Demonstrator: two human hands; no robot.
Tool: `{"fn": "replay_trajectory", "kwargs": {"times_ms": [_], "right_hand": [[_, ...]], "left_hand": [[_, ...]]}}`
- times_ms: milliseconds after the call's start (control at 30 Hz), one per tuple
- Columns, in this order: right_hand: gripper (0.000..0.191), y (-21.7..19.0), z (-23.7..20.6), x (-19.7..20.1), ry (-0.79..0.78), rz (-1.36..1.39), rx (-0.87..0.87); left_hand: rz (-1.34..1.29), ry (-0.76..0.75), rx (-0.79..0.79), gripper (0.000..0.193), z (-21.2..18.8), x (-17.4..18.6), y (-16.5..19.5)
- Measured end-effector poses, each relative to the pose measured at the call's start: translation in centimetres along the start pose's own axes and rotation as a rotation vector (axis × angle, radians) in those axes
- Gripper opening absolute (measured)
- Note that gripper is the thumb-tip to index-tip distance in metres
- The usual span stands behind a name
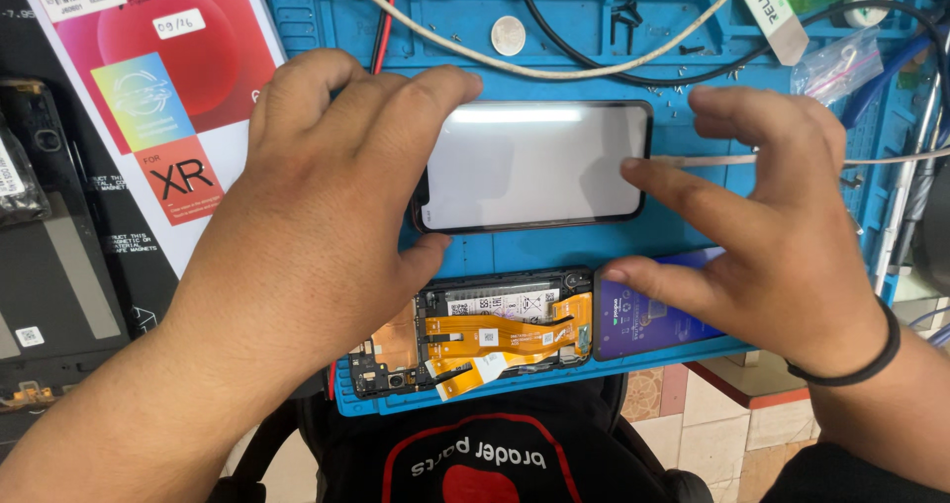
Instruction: The person unboxes a replacement battery from bubble wrap and a foil pouch, peels its adhesive backing, and fits it into the disassembled phone body on the repair mat. They press the battery into place and align the flex cable, then test a phone on the mat by tapping its passcode screen.
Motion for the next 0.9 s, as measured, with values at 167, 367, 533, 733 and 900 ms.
{"fn": "replay_trajectory", "kwargs": {"times_ms": [167,367,533,733,900], "right_hand": [[0.070,-0.8,2.8,-0.9,0.021,0.014,0.089],[0.073,-1.9,5.3,-1.9,0.017,0.035,0.142],[0.068,-3.3,5.9,-2.6,-0.008,0.057,0.153],[0.068,-3.3,5.6,-2.6,-0.008,0.030,0.153],[0.075,-4.4,6.1,-4.0,-0.049,0.084,0.226]], "left_hand": [[0.025,-0.011,0.000,0.084,0.1,-0.1,0.1],[-0.014,0.014,-0.008,0.085,-0.1,0.2,-0.2],[-0.030,0.036,-0.030,0.089,-0.3,0.4,-0.4],[-0.052,0.031,-0.044,0.090,-0.4,0.4,-0.5],[-0.035,0.030,-0.052,0.090,-0.3,0.3,-0.5]]}}
Point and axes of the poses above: each hand's wrist, its own z-axis towards the middle knuckle, its own x-axis out of the back of the hand, y = z × x, the point moved 10 cm from there along z, towards the middle knuckle, and after that the axes turned 8 degrees about x, right-handed, at the moved point
